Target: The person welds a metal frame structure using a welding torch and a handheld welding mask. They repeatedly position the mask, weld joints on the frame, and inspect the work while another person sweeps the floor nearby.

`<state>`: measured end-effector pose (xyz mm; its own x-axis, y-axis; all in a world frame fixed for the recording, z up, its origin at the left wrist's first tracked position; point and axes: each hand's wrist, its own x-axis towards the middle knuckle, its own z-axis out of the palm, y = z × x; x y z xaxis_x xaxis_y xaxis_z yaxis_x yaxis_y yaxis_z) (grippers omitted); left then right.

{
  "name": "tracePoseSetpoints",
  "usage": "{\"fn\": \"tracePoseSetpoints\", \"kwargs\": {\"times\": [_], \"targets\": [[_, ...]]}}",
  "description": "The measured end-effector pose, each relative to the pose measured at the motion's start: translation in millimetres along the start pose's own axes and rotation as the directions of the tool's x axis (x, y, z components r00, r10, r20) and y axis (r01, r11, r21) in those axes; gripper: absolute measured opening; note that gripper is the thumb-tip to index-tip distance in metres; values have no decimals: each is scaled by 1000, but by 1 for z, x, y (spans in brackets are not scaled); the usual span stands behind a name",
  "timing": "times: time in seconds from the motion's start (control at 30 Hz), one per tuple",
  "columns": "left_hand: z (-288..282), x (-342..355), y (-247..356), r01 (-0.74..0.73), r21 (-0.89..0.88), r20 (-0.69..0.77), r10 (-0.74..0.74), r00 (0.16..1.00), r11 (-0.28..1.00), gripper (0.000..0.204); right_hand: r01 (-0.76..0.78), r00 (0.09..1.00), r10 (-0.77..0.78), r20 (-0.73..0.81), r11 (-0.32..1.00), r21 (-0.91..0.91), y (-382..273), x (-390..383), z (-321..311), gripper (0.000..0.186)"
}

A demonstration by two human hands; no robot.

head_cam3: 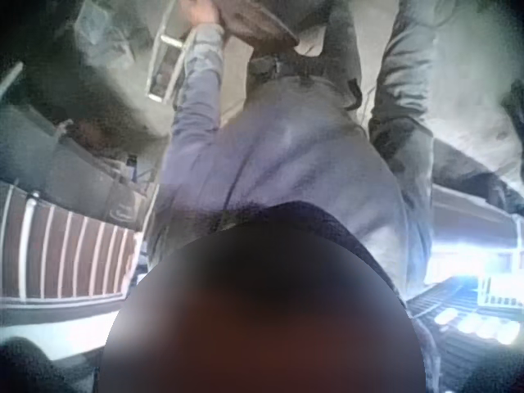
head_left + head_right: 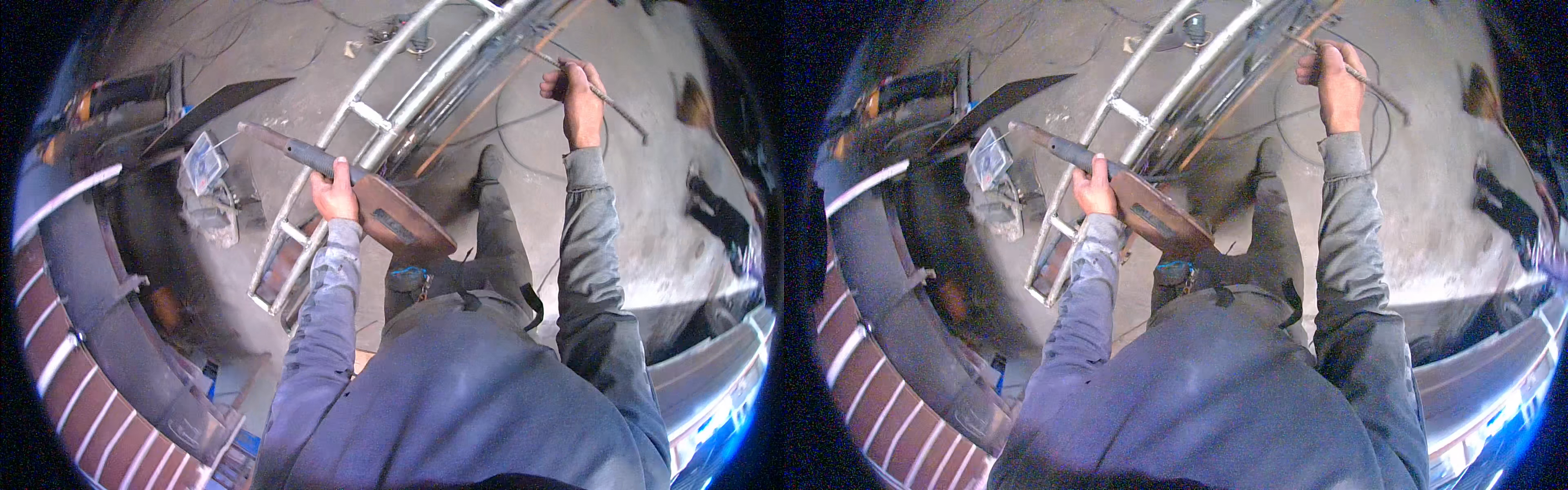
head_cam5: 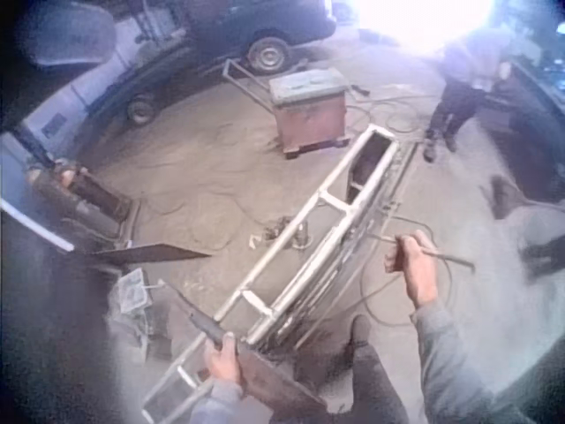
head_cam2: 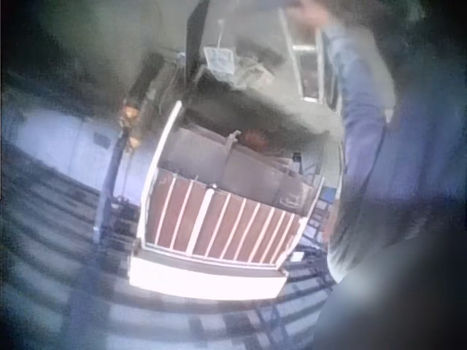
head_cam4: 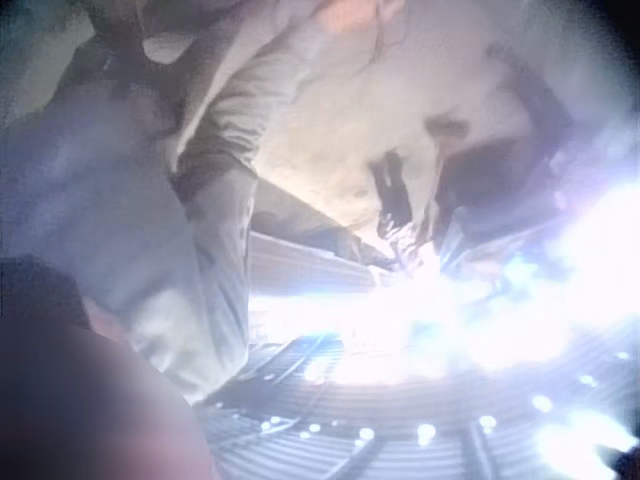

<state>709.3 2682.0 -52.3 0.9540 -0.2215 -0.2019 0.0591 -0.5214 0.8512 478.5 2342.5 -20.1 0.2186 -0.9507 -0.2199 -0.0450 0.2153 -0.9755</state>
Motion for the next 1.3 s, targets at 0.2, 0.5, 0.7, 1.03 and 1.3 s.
{"fn": "tracePoseSetpoints", "kwargs": {"times": [0.2, 0.5, 0.7, 1.03, 1.3], "targets": [[3, 13, -13, -84, 190, -8, 87, 996, 978, 45, 253, 955, -244, -169, 967, 35, -18, -23, 8, 30], [-3, 7, -1, -48, 45, 17, 48, 999, 998, 42, 290, 949, -272, -160, 952, 101, 31, 15, 49, 27], [4, 9, -3, -32, 93, 19, 30, 999, 995, 39, 59, 991, -41, -124, 989, 138, 43, 20, 35, 27], [5, 5, -2, 40, 30, -13, -39, 999, 999, 34, 20, 998, -19, 61, 1000, -1, 42, 53, 14, 38], [9, 9, -7, 26, 39, -18, -25, 1000, 999, 34, 104, 993, -103, 55, 994, -13, 23, 53, 6, 31]]}}
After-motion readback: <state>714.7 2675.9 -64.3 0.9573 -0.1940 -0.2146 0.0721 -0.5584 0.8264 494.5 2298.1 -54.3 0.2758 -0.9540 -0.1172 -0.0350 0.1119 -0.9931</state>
